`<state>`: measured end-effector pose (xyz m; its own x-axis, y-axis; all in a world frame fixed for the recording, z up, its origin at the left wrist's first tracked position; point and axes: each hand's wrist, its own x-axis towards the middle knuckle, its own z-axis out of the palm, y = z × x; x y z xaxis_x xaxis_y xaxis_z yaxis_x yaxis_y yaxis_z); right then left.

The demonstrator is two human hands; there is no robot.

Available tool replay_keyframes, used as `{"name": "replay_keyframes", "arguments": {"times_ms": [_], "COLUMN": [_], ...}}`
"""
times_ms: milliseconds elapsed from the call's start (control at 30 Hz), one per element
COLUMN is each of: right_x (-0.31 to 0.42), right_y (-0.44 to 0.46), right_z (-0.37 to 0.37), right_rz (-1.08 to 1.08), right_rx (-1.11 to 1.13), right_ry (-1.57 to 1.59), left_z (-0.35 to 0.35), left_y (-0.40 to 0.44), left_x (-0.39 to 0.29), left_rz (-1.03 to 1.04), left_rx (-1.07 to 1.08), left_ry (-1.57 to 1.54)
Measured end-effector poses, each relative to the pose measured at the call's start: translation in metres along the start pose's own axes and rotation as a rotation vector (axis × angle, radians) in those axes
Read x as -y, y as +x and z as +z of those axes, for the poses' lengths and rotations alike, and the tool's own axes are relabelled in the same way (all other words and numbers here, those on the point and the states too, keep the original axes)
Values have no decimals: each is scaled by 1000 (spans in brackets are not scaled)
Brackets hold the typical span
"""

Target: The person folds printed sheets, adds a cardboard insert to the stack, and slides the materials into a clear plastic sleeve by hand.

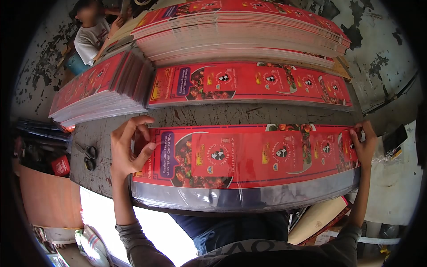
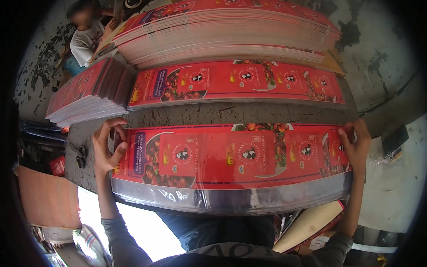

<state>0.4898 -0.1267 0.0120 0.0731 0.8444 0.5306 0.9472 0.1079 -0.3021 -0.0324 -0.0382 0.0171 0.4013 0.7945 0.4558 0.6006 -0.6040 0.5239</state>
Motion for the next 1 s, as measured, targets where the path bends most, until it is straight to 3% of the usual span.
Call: {"name": "replay_keyframes", "arguments": {"times_ms": [433,667,733,867,1000], "right_x": [-3,-1,-2,-3,1], "right_y": [1,2,2,1,2], "right_z": [1,0,1,1,-2], "right_rz": [-19,11,-87,-67,-73], "right_rx": [34,70,47,47,72], "right_ry": [13,38,37,47,41], "left_z": [5,5,5,8,7], "left_y": [5,2,2,1,-3], "left_x": [-3,-2,-3,6,-4], "left_rz": [164,122,75,155,48], "left_rx": [92,131,138,82,124], "left_ry": [79,-17,-103,-158,-216]}}
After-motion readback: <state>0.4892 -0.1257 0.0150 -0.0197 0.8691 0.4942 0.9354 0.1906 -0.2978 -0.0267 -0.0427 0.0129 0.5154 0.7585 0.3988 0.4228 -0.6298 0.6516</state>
